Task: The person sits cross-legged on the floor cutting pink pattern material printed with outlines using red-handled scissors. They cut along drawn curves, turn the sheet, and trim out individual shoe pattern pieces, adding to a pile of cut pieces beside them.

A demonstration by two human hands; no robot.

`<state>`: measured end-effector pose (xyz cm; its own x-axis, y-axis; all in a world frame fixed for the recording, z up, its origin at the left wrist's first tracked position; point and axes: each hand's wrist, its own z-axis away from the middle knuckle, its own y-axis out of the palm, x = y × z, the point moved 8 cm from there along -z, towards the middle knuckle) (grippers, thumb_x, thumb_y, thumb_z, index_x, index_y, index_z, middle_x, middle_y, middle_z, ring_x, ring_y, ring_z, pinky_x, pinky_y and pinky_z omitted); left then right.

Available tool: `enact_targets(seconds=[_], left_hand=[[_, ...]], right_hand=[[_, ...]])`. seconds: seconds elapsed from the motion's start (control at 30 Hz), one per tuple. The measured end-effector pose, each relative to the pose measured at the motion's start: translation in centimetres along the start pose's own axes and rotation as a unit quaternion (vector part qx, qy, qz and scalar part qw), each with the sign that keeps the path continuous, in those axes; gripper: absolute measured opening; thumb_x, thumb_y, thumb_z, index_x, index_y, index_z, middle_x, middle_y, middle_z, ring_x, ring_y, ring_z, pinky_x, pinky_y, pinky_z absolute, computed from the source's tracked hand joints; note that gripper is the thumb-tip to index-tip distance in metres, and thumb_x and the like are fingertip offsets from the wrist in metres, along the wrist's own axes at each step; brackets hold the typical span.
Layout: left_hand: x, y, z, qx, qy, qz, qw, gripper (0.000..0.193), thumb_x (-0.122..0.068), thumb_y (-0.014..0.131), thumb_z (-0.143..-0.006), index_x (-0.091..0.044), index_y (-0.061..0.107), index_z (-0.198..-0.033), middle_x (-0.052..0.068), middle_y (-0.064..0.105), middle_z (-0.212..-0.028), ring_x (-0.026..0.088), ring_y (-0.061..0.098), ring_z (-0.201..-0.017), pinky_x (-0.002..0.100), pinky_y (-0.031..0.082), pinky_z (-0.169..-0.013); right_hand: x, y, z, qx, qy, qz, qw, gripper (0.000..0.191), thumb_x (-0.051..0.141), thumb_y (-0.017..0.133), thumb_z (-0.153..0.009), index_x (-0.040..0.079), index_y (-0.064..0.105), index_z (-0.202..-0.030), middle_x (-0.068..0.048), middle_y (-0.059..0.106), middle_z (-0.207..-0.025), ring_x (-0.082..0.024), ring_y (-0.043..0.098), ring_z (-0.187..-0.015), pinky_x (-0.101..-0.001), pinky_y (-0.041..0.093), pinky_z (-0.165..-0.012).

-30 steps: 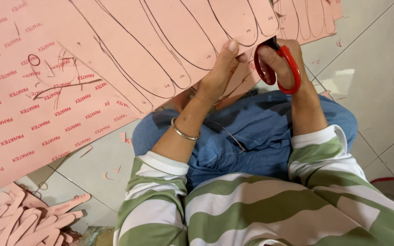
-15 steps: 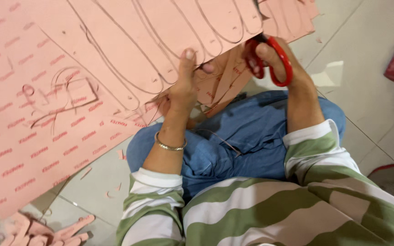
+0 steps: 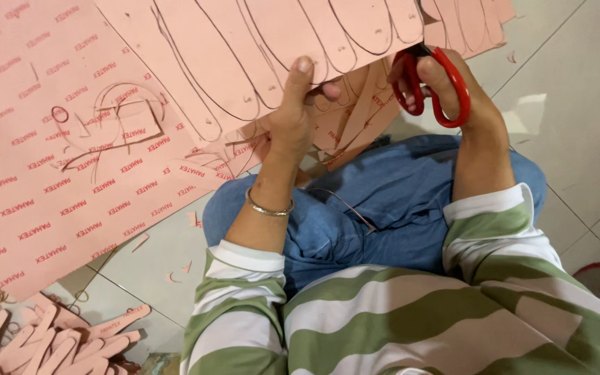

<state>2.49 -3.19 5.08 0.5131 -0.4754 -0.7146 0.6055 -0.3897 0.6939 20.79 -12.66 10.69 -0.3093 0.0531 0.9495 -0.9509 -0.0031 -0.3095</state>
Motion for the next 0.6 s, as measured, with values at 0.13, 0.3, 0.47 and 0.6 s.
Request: enact_targets(seconds=[0.13, 0.3, 0.47, 0.6], left_hand=[[0.7, -1.1, 0.0, -0.008, -0.006, 0.000, 1.000, 0.032, -0.034, 0.056, -0.109, -0.003, 0.063, -0.110, 0.005, 0.065, -0.099, 0.016, 0.061, -0.086, 0.033, 0.052, -0.083], [0.5, -3.1, -0.5, -0.050, 0.023, -0.090, 0.994, 0.031, -0.035, 0.058, -0.106, -0.007, 0.061, -0.118, -0.002, 0.063, -0.112, 0.009, 0.062, -0.101, 0.026, 0.049, -0.097], [-0.3, -1.9, -0.2, 0.030, 0.029, -0.055, 0.998, 0.038, -0.038, 0.053, -0.115, -0.001, 0.063, -0.112, 0.005, 0.063, -0.099, 0.015, 0.061, -0.089, 0.031, 0.050, -0.089], [-1.1, -0.1, 0.3, 0.030, 0.027, -0.072, 0.997, 0.037, -0.035, 0.054, -0.112, 0.000, 0.065, -0.113, 0.005, 0.065, -0.100, 0.013, 0.060, -0.084, 0.028, 0.051, -0.079]], right_hand=[[-0.4, 0.2, 1.1, 0.022, 0.042, -0.081, 0.996, 0.076, 0.076, 0.039, -0.103, 0.004, 0.064, -0.107, -0.003, 0.062, -0.083, -0.014, 0.057, -0.075, -0.0286, 0.044, -0.071], [-0.4, 0.9, 0.9, 0.060, 0.072, -0.109, 0.990, 0.084, 0.084, 0.045, -0.095, 0.005, 0.059, -0.121, -0.002, 0.061, -0.099, -0.015, 0.058, -0.086, -0.0291, 0.051, -0.076], [0.3, 0.5, 0.5, 0.004, 0.053, -0.041, 0.998, 0.094, 0.092, 0.040, -0.090, 0.005, 0.064, -0.117, -0.003, 0.062, -0.088, -0.016, 0.059, -0.081, -0.0296, 0.046, -0.068], [0.7, 0.1, 0.0, -0.045, 0.030, -0.011, 0.998, 0.099, 0.096, 0.039, -0.087, 0.006, 0.062, -0.120, -0.003, 0.062, -0.082, -0.015, 0.063, -0.079, -0.0298, 0.052, -0.065]])
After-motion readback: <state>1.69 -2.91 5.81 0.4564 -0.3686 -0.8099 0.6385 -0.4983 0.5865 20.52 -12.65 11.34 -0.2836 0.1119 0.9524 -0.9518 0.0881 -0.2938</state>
